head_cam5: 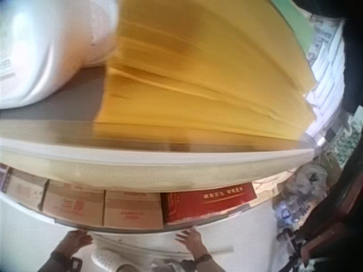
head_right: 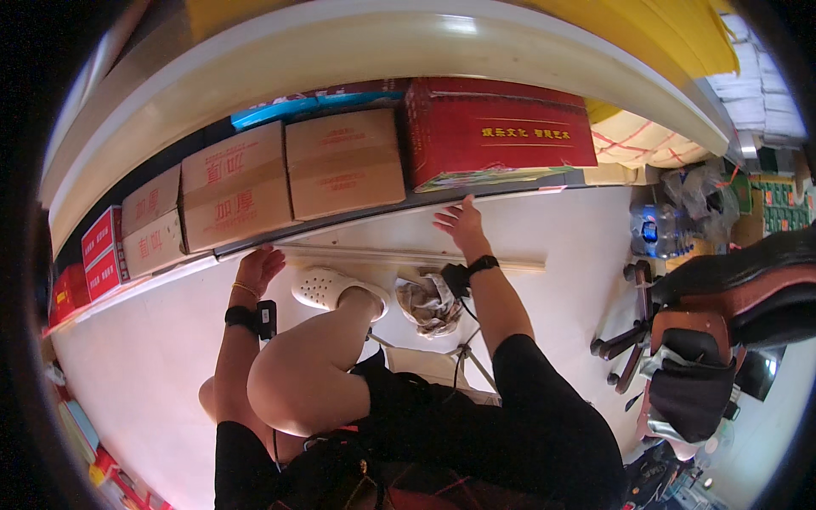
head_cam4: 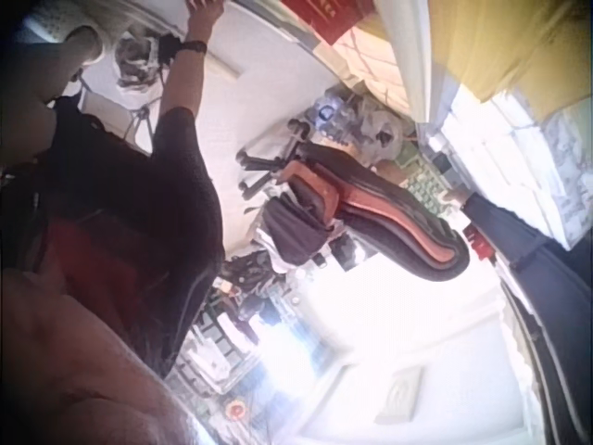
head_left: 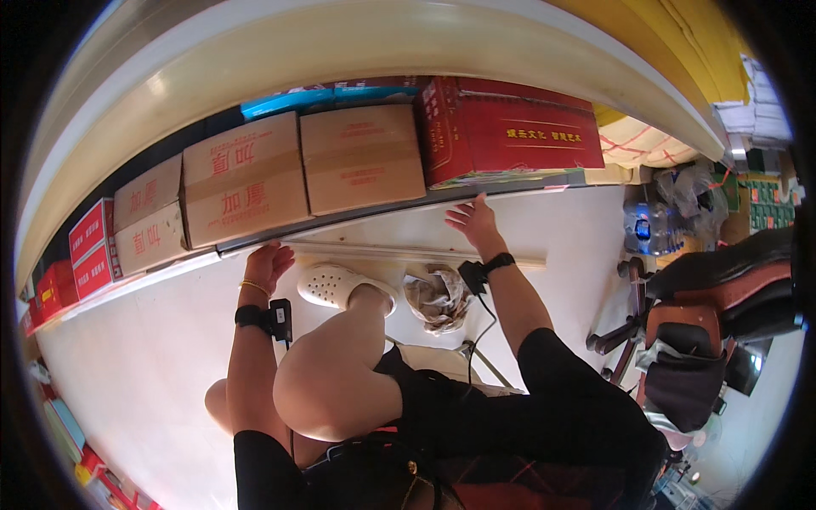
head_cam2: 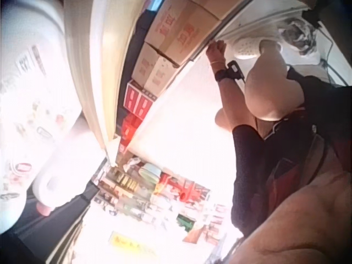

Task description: The person wipes a storage shelf with a cloth, moves several boxes, and places long plastic strips onto the shelf ledge.

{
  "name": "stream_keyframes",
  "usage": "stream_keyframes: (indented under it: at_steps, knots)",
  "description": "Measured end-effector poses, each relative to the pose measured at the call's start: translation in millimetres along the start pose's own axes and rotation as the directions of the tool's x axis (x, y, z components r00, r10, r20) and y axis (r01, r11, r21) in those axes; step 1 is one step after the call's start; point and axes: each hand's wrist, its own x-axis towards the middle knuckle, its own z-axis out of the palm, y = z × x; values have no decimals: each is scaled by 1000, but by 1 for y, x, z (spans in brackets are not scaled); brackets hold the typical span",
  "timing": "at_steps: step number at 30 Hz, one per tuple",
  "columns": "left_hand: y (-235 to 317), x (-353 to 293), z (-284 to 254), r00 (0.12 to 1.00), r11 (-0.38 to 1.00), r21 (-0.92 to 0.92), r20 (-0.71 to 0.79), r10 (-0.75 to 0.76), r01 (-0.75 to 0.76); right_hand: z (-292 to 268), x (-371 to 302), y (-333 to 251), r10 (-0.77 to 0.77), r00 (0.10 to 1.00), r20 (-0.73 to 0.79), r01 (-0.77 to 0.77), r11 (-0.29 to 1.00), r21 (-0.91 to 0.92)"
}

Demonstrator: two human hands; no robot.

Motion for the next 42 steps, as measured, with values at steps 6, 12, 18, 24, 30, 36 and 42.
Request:
stream_keyframes:
  at_steps: [6, 12, 18, 24, 30, 36, 42]
  knots:
    - [0, -24, 3, 996, 998, 10, 70, -63, 62, -37, 8, 45, -82, 981, 178, 186, 680, -709]
    - [-12, -41, -13, 999, 999, 25, 4, -39, 38, -5, -33, 110, -189, 795, 576, 371, -601, -708]
    - [-12, -52, -21, 997, 998, 50, -74, -26, 30, 10, -33, 113, 14, 768, 640, 430, -753, -499]
    - [-41, -50, -23, 982, 984, 129, -155, -105, 126, -18, 0, 94, 8, 769, 640, 618, -267, -739]
    - [-59, -56, -25, 979, 977, 177, -184, -86, 119, -6, 17, 65, 249, 728, 639, 635, 107, -765]
    - [-58, -69, -24, 956, 963, -165, -169, -242, 214, 31, -22, 39, 571, 697, 433, 464, 101, -880]
    - [-62, -73, -19, 970, 903, -395, -232, 76, -166, 41, -29, 40, 689, 627, 362, 256, 257, -932]
